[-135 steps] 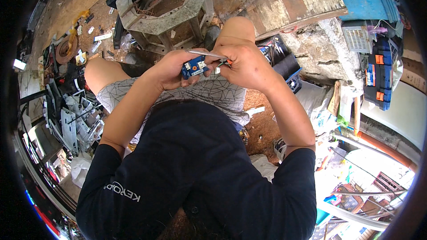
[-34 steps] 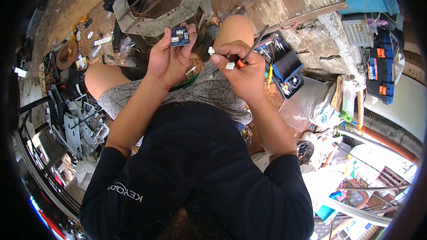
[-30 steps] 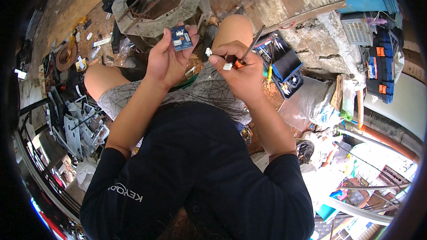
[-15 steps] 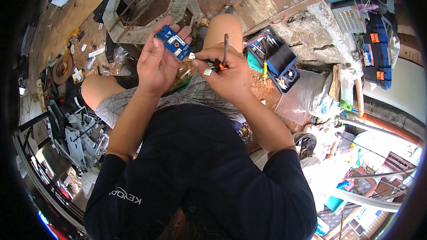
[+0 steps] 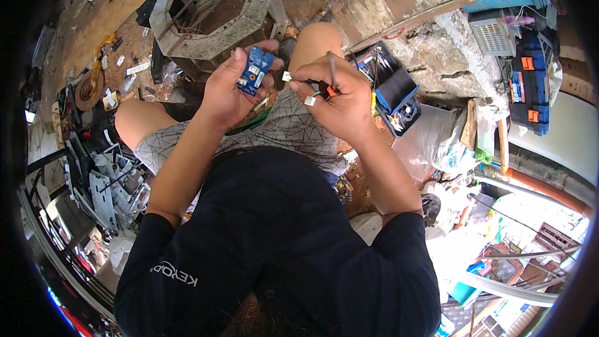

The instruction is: The person disassembles an electronic device using a screwdriver to remove screws and extract internal circuit boards and components from the metal housing.

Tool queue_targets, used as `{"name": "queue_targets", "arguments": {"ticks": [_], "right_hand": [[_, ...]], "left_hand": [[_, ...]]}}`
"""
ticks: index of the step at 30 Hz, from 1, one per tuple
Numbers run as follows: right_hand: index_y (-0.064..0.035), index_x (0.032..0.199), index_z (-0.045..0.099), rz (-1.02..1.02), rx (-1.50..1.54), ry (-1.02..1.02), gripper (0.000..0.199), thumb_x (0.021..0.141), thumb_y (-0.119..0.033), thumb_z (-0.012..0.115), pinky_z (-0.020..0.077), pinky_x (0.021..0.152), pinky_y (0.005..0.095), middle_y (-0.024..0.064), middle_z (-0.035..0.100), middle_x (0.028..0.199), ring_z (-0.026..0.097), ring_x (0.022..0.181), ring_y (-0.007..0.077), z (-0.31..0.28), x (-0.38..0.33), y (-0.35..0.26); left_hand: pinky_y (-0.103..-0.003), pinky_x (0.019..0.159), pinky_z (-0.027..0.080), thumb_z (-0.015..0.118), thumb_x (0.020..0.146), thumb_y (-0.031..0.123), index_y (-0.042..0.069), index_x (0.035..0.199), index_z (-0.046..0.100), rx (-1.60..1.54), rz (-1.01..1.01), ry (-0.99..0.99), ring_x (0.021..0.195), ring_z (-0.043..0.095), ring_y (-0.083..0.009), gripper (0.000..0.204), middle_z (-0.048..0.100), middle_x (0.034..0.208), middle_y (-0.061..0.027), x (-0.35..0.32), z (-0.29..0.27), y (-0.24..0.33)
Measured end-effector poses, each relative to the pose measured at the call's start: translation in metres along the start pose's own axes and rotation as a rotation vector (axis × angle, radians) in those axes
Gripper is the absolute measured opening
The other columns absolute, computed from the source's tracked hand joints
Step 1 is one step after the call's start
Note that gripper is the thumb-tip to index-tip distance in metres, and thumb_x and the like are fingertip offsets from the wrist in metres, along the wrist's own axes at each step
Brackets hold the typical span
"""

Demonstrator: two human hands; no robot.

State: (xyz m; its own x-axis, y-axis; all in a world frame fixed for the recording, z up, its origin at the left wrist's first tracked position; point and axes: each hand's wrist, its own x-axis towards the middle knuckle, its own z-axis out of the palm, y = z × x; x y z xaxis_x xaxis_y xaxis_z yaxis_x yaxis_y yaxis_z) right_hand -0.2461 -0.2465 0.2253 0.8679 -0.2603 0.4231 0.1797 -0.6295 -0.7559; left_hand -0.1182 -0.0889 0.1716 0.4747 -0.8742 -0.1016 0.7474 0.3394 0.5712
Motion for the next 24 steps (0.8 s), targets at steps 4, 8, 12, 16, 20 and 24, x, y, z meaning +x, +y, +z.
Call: {"name": "queue_targets", "arguments": {"ticks": [4,8,12,16,20,24], "right_hand": [[-0.0038,0.087,0.069,-0.011,-0.043,-0.183,0.020,0.071,0.006,0.076,0.0465,0.061,0.0277,0.0070,0.064,0.079,0.062,0.071,0.0169,-0.011,0.015,-0.007],[-0.0046,0.087,0.069,-0.010,-0.117,-0.409,0.021,0.069,0.006,0.073,0.0474,0.064,0.0306,0.0072,0.062,0.077,0.062,0.071,0.0213,-0.021,0.030,-0.014],[-0.0045,0.084,0.069,-0.011,-0.140,-0.493,0.019,0.069,0.006,0.072,0.0477,0.066,0.0325,0.0069,0.062,0.077,0.062,0.072,0.0231,-0.022,0.034,-0.014],[-0.0048,0.084,0.069,0.029,-0.124,-0.500,0.019,0.069,0.006,0.071,0.0473,0.065,0.0328,0.0068,0.061,0.076,0.061,0.072,0.0231,-0.019,0.032,-0.017],[-0.0048,0.085,0.069,-0.002,-0.110,-0.503,0.020,0.069,0.007,0.071,0.0472,0.065,0.0328,0.0067,0.061,0.075,0.062,0.072,0.0228,-0.016,0.032,-0.014],[-0.0052,0.086,0.069,-0.027,-0.131,-0.527,0.021,0.069,0.007,0.070,0.0478,0.066,0.0326,0.0068,0.062,0.078,0.062,0.072,0.0225,-0.016,0.031,-0.013]], "left_hand": [[-0.022,0.049,0.045,0.042,0.102,0.032,-0.004,0.119,0.058,0.200,-0.177,-0.018,0.068,0.063,-0.0143,0.043,0.069,0.097,-0.0129,0.001,0.002,0.007],[-0.022,0.043,0.040,0.041,0.099,0.022,-0.005,0.116,0.060,0.314,-0.419,-0.042,0.064,0.062,-0.0140,0.037,0.070,0.093,-0.0125,0.006,0.009,0.018],[-0.023,0.041,0.039,0.042,0.095,0.016,-0.005,0.121,0.058,0.340,-0.477,-0.039,0.059,0.059,-0.0151,0.037,0.068,0.094,-0.0160,0.006,0.013,0.020],[-0.022,0.039,0.039,0.043,0.095,0.014,-0.005,0.126,0.056,0.361,-0.496,0.016,0.059,0.059,-0.0158,0.038,0.068,0.097,-0.0165,0.006,0.014,0.018],[-0.022,0.039,0.038,0.044,0.095,0.014,-0.005,0.125,0.056,0.334,-0.500,-0.006,0.060,0.059,-0.0155,0.038,0.067,0.097,-0.0146,0.005,0.011,0.017],[-0.021,0.039,0.038,0.045,0.094,0.014,-0.005,0.124,0.056,0.347,-0.534,-0.005,0.060,0.059,-0.0155,0.038,0.067,0.095,-0.0136,0.007,0.009,0.015]]}}
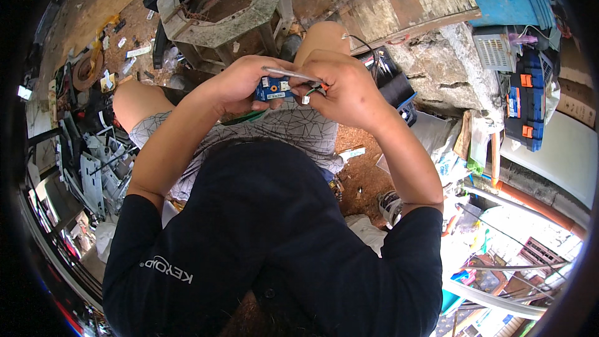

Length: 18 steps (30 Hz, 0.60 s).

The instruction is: The person disassembles an electronic device using a screwdriver to remove screws and extract internal circuit boards and components from the metal housing.

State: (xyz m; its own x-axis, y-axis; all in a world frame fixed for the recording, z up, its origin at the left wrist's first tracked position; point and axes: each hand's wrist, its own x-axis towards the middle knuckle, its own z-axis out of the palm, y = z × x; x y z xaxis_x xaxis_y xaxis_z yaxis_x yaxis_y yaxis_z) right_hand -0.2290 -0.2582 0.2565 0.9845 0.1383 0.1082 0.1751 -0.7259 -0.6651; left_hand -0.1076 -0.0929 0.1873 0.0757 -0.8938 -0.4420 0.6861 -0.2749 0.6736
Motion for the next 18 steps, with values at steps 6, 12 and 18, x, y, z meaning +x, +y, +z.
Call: {"name": "queue_targets", "arguments": {"ticks": [6,12,18], "right_hand": [[-0.0057,0.088,0.069,0.012,-0.012,0.007,0.023,0.069,0.006,0.071,0.0477,0.065,0.0326,0.0068,0.063,0.079,0.062,0.072,0.0227,0.004,-0.001,0.003],[-0.0052,0.087,0.068,0.059,-0.058,0.059,0.025,0.065,0.006,0.070,0.0481,0.064,0.0338,0.0082,0.062,0.079,0.062,0.071,0.0252,0.007,-0.003,-0.001],[-0.0065,0.084,0.067,-0.021,-0.088,0.087,0.027,0.061,0.007,0.066,0.0478,0.062,0.0358,0.0073,0.061,0.077,0.062,0.070,0.0271,0.011,-0.004,0.000]], "left_hand": [[-0.022,0.039,0.037,0.043,0.092,0.014,-0.006,0.120,0.058,0.028,0.006,0.028,0.059,0.058,-0.0146,0.038,0.067,0.093,-0.0127,-0.002,0.003,0.001],[-0.022,0.038,0.036,0.043,0.092,0.013,-0.007,0.116,0.060,0.006,0.017,0.006,0.058,0.057,-0.0130,0.035,0.067,0.090,-0.0125,-0.001,0.000,0.000],[-0.021,0.038,0.035,0.044,0.092,0.012,-0.006,0.114,0.061,0.063,0.036,0.023,0.057,0.056,-0.0114,0.033,0.067,0.088,-0.0121,-0.002,0.008,0.003]]}}
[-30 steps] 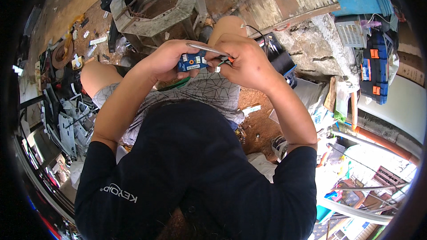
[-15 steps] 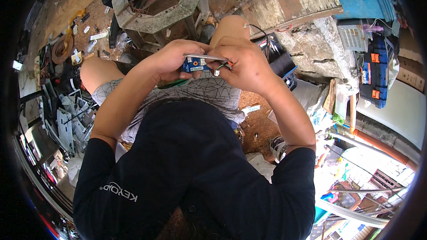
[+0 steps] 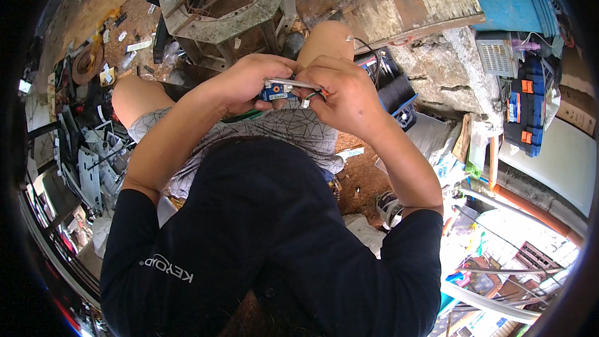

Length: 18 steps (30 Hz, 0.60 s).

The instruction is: The person disassembles an electronic device using a screwdriver to remove screws and extract internal circuit boards and components from the metal housing.

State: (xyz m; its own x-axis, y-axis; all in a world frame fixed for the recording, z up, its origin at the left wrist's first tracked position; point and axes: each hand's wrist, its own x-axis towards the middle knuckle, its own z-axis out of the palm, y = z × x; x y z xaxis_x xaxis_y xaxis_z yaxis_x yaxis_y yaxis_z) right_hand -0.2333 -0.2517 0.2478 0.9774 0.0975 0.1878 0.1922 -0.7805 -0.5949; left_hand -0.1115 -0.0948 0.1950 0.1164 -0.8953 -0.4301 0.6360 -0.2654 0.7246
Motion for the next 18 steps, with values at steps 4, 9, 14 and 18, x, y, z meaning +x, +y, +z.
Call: {"name": "queue_targets", "arguments": {"ticks": [4,9,14,18], "right_hand": [[-0.0050,0.085,0.068,-0.041,-0.037,-0.046,0.030,0.059,0.010,0.066,0.0469,0.061,0.0323,0.0063,0.062,0.076,0.062,0.069,0.0240,-0.004,0.000,-0.004],[-0.0070,0.084,0.068,-0.035,-0.098,-0.073,0.029,0.059,0.008,0.066,0.0472,0.062,0.0331,0.0063,0.063,0.077,0.063,0.071,0.0255,-0.004,0.003,-0.011],[-0.0047,0.091,0.070,-0.024,-0.089,-0.057,0.027,0.066,0.005,0.069,0.0504,0.070,0.0315,0.0103,0.065,0.084,0.065,0.080,0.0264,-0.004,0.005,-0.008],[-0.0018,0.104,0.069,0.277,0.169,0.143,0.019,0.086,-0.008,0.068,0.0498,0.071,0.0256,0.0080,0.070,0.091,0.064,0.078,0.0134,-0.028,-0.010,0.020]], "left_hand": [[-0.021,0.038,0.035,0.046,0.091,0.012,-0.005,0.112,0.062,0.035,-0.019,0.050,0.057,0.056,-0.0107,0.031,0.067,0.086,-0.0119,-0.003,0.007,0.004],[-0.021,0.038,0.035,0.048,0.090,0.012,-0.004,0.115,0.062,0.015,-0.055,0.000,0.052,0.054,-0.0108,0.032,0.067,0.082,-0.0125,-0.004,0.004,0.005],[-0.021,0.039,0.036,0.049,0.092,0.016,-0.005,0.119,0.059,0.003,-0.035,-0.038,0.050,0.053,-0.0104,0.036,0.068,0.084,-0.0153,-0.005,-0.010,-0.002],[-0.020,0.040,0.037,0.046,0.093,0.020,-0.007,0.122,0.056,0.051,-0.031,-0.066,0.050,0.053,-0.0111,0.042,0.068,0.093,-0.0185,-0.018,-0.034,-0.003]]}}
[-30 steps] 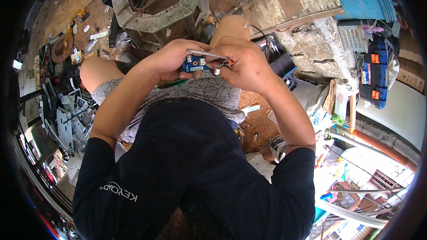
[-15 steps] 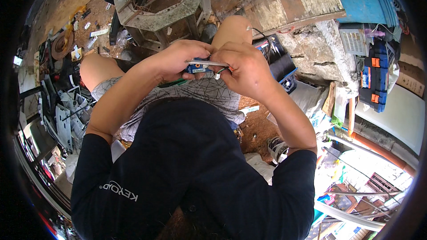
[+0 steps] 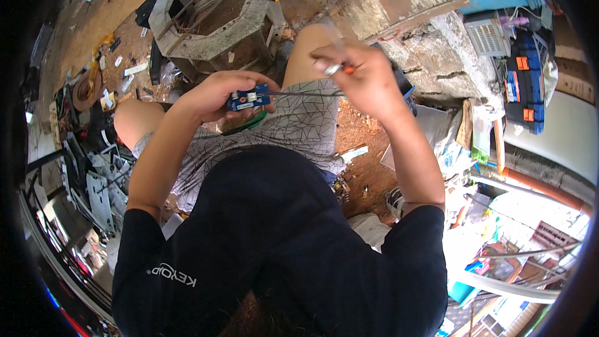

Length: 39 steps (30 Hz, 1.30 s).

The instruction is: The person disassembles an electronic device using a screwdriver to remove screws and extract internal circuit boards and components from the metal housing.

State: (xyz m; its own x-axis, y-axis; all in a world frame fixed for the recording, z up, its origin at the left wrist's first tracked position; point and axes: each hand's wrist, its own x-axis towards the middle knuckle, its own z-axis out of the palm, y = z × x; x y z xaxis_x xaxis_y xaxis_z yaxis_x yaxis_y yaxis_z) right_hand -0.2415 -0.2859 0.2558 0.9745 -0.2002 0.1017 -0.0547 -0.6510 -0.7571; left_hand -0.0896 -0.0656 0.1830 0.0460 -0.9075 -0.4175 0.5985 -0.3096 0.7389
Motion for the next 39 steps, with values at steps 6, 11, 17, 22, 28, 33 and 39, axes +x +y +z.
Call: {"name": "queue_targets", "arguments": {"ticks": [6,11,17,22,28,33,39], "right_hand": [[0.0020,0.101,0.068,0.470,0.409,0.178,0.024,0.094,-0.021,0.064,0.0479,0.064,0.0251,0.0025,0.065,0.079,0.057,0.067,0.0097,-0.012,-0.021,0.026],[-0.0015,0.113,0.057,0.364,0.698,0.206,0.024,0.095,-0.017,0.057,0.0444,0.067,0.0252,0.0025,0.054,0.086,0.052,0.072,0.0098,0.019,-0.044,0.040],[-0.0017,0.107,0.056,0.291,0.880,0.247,0.018,0.100,-0.015,0.046,0.0438,0.065,0.0235,0.0029,0.056,0.083,0.049,0.067,0.0097,0.021,-0.036,0.035],[-0.0021,0.105,0.056,0.023,0.663,0.764,0.015,0.100,-0.015,0.051,0.0491,0.065,0.0246,0.0056,0.063,0.088,0.058,0.071,0.0101,-0.015,-0.017,0.028],[-0.0044,0.109,0.056,-0.151,0.950,1.100,0.016,0.099,-0.017,0.051,0.0540,0.082,0.0428,0.0100,0.062,0.098,0.062,0.090,0.0210,-0.098,0.002,0.043],[-0.0043,0.111,0.057,-0.208,0.940,1.019,0.021,0.097,-0.020,0.057,0.0509,0.080,0.0375,0.0070,0.060,0.096,0.059,0.088,0.0198,-0.122,-0.012,0.044],[0.0028,0.102,0.064,0.050,0.782,0.711,0.022,0.094,-0.018,0.062,0.0404,0.053,0.0213,0.0038,0.059,0.075,0.050,0.061,0.0091,-0.049,-0.028,0.015]], "left_hand": [[-0.021,0.042,0.041,0.046,0.091,0.027,-0.008,0.129,0.047,-0.179,0.016,-0.074,0.055,0.056,-0.0130,0.052,0.065,0.102,-0.0235,0.005,-0.021,-0.022],[-0.021,0.048,0.045,0.039,0.094,0.022,-0.005,0.126,0.050,-0.411,0.049,-0.079,0.069,0.060,-0.0133,0.043,0.064,0.102,-0.0216,0.012,-0.011,-0.032],[-0.027,0.058,0.050,0.042,0.091,0.023,0.001,0.134,0.042,-0.635,0.133,-0.057,0.079,0.060,-0.0181,0.049,0.061,0.109,-0.0198,0.027,0.004,-0.042],[-0.031,0.072,0.053,0.057,0.092,0.029,0.006,0.134,0.043,-0.556,0.212,-0.114,0.088,0.063,-0.0234,0.049,0.057,0.118,-0.0194,0.018,0.030,-0.022],[-0.036,0.075,0.055,0.070,0.087,0.027,0.009,0.133,0.042,-0.382,0.254,-0.236,0.097,0.065,-0.0262,0.057,0.056,0.121,-0.0206,0.016,0.036,-0.026],[-0.042,0.086,0.055,0.068,0.088,0.027,0.012,0.134,0.040,-0.470,0.378,-0.114,0.105,0.063,-0.0277,0.056,0.055,0.124,-0.0177,0.015,0.025,-0.035],[-0.046,0.092,0.054,0.061,0.094,0.021,0.018,0.139,0.038,-0.493,0.594,-0.019,0.123,0.053,-0.0323,0.051,0.045,0.141,-0.0139,0.029,0.023,-0.018]]}}
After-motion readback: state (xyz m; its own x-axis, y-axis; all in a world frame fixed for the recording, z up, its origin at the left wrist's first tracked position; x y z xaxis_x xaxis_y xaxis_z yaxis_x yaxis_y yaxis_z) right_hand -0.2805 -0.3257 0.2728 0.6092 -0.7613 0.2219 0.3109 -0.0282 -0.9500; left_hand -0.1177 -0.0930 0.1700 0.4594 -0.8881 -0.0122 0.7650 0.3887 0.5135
